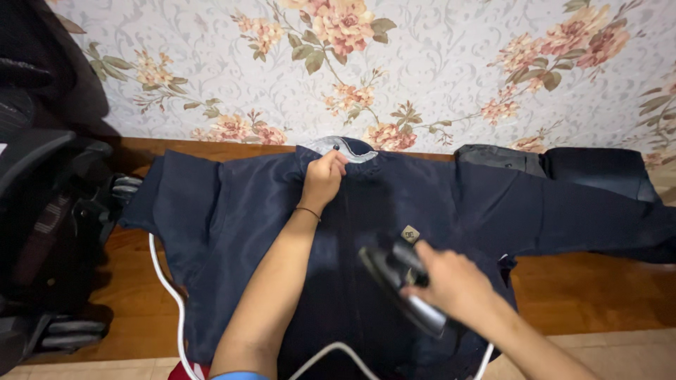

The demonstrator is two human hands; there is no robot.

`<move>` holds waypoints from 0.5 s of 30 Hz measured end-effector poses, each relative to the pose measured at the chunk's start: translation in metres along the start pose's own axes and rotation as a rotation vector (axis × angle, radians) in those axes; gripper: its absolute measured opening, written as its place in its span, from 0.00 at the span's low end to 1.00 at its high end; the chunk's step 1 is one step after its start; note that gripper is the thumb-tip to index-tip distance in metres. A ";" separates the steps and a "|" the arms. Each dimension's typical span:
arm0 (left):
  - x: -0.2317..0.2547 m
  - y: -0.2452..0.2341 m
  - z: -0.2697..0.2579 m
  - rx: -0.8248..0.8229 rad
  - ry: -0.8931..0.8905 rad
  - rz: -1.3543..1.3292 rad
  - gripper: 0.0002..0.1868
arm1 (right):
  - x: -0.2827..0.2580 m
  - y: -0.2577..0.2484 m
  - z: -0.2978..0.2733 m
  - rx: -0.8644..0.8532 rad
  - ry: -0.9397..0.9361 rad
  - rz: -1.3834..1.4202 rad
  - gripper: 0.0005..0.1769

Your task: The person lays a dark blue jacket flat on a wooden surface and uses an electric iron to smooth the front and sleeves. The person repeatedly moves the iron across the fabric while holding the garment in place with the other hand.

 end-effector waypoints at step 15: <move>0.009 0.000 -0.007 -0.001 0.035 0.122 0.08 | 0.015 0.007 -0.002 0.052 0.029 0.034 0.40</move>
Point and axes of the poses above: each hand's wrist, its own z-axis towards the middle knuckle, its own y-axis out of the palm, x = y × z, the point moved 4 cm from there along z, towards the middle knuckle, and after that the axes turned 14 degrees about -y, right-handed, at the moved point
